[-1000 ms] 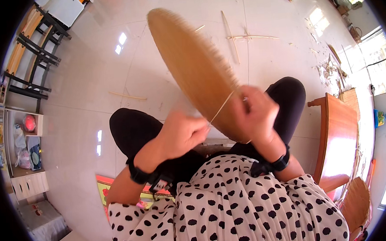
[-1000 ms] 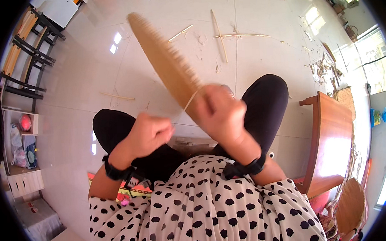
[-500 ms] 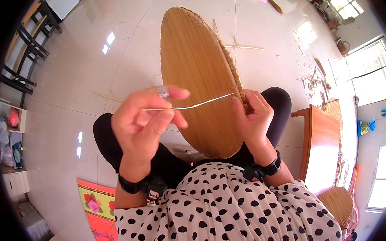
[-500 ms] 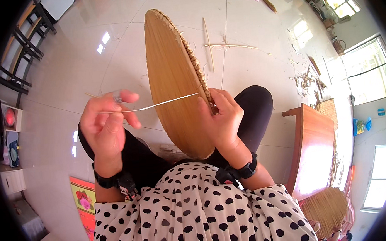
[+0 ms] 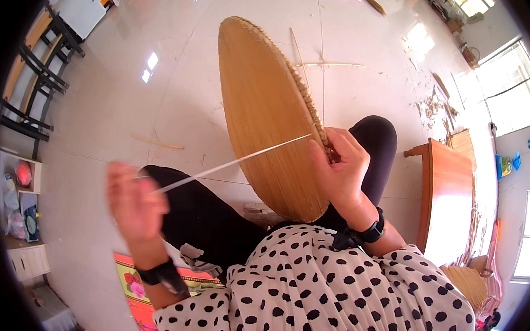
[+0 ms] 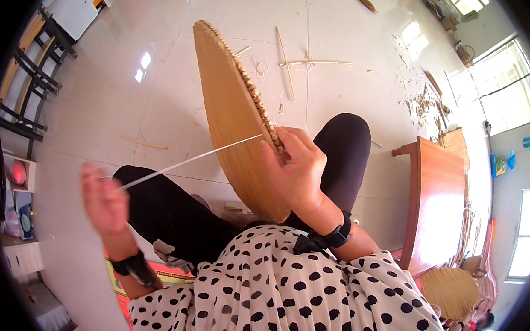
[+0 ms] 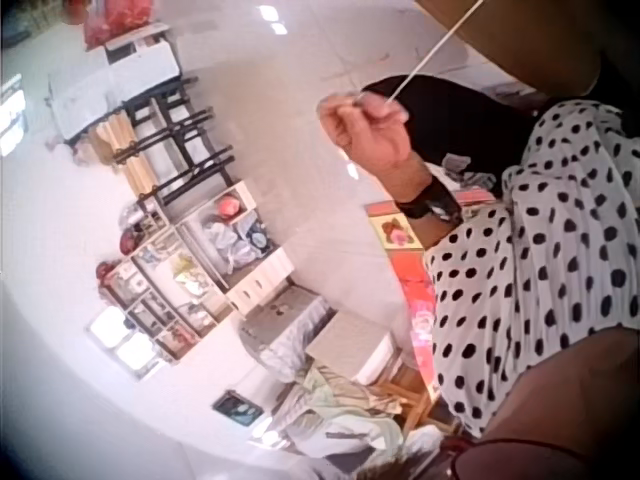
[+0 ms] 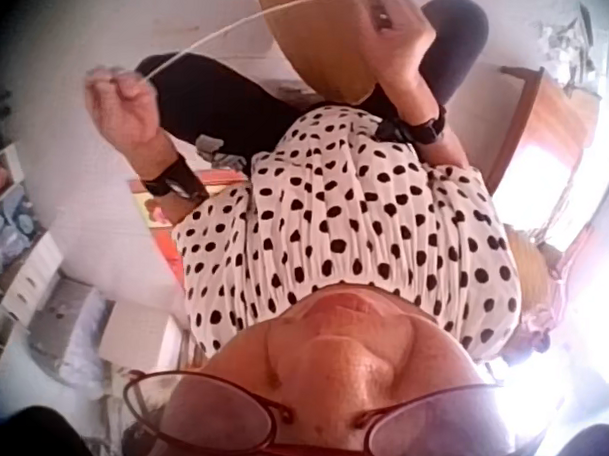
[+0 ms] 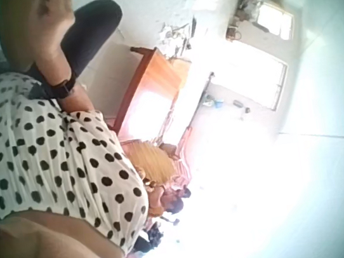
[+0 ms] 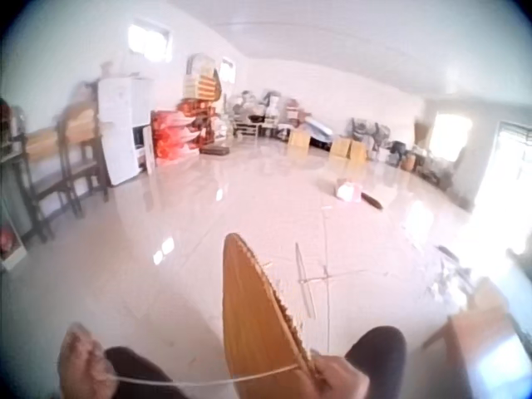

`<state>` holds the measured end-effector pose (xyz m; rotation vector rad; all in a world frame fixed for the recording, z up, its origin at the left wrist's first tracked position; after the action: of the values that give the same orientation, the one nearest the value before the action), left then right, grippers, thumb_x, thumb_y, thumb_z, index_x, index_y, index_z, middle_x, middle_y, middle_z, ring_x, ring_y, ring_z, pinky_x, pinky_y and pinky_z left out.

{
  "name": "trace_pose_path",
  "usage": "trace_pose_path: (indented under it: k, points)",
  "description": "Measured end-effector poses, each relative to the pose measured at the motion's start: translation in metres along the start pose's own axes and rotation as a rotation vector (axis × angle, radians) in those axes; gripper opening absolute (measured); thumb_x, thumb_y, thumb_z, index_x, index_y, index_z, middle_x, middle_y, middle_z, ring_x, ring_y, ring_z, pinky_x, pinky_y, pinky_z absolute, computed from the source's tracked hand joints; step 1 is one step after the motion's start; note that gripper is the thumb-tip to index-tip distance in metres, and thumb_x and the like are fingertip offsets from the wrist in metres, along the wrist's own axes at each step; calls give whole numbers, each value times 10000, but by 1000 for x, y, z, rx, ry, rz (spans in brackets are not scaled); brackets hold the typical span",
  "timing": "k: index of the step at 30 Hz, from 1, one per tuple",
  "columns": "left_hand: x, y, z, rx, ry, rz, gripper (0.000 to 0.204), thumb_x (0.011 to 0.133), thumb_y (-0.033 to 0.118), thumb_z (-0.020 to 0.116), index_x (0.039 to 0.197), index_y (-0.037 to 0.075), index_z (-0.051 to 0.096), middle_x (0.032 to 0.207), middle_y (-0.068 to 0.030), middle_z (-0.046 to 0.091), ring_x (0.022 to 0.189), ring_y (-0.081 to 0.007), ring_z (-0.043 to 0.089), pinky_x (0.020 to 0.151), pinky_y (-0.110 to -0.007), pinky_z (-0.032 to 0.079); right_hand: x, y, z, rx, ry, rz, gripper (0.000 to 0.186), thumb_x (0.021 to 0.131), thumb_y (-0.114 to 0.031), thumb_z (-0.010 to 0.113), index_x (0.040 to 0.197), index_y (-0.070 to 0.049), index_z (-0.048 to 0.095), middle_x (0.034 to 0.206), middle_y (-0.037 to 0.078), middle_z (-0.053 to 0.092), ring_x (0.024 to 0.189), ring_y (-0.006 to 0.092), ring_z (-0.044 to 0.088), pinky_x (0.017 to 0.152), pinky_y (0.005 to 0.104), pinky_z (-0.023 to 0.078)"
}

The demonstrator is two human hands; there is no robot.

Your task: The person sews the edge of a bamboo hat by hand using a needle and thread, pulling the thread through the bamboo slats and rotating the hat.

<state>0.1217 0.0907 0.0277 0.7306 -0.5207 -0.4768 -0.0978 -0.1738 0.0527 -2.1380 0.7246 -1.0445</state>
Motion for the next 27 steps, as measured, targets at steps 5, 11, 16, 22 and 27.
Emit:
trace_pose_path:
  k: [5, 11, 16, 22, 27]
  points:
    - [-28, 96, -106, -1, 185, 234, 169, 1016, 51, 466, 1176, 10, 503, 1087, -117, 558, 703, -82, 511, 590, -154, 483, -2, 1, 4, 48, -4, -7, 240, 774, -45, 734, 998, 29, 692, 944, 132, 694, 677, 171, 673, 579, 264, 554]
    - [-5, -45, 73, 584, 159, -204, 57, 936, 19, 557, 971, 9, 600, 773, -74, 638, 558, -136, 593, 536, -253, 509, -3, -7, 6, 52, -9, -16, 243, 766, -46, 738, 995, 24, 694, 931, 129, 693, 673, 168, 669, 579, 265, 557]
    - [1, -104, 134, 583, -90, -345, 144, 918, -34, 596, 1056, -73, 613, 818, -84, 673, 663, -131, 665, 609, -241, 542, -6, -18, 6, 31, -42, -24, 247, 756, -47, 745, 989, 19, 698, 933, 137, 694, 682, 178, 678, 584, 267, 564]
    - [-9, -126, 146, 797, -142, -211, 122, 872, -41, 664, 984, -68, 624, 816, -71, 684, 681, -138, 693, 600, -261, 538, -10, -14, 5, 80, -10, -100, 263, 739, -44, 754, 986, 22, 692, 917, 144, 689, 698, 209, 687, 591, 286, 574]
    - [-1, -106, 138, 562, -298, -700, 53, 889, -17, 606, 883, -64, 629, 703, -73, 619, 538, -123, 584, 505, -231, 468, -10, -13, 6, 184, -47, -120, 279, 730, -56, 771, 982, 27, 685, 915, 144, 680, 697, 222, 690, 594, 293, 574]
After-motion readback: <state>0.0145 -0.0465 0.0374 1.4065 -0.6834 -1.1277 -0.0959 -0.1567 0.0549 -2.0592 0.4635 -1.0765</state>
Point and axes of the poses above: each hand's wrist, its own x-axis towards the middle knuckle, its own z-axis out of the palm, y = z × x, the point moved 4 cm from there along x, towards the middle knuckle
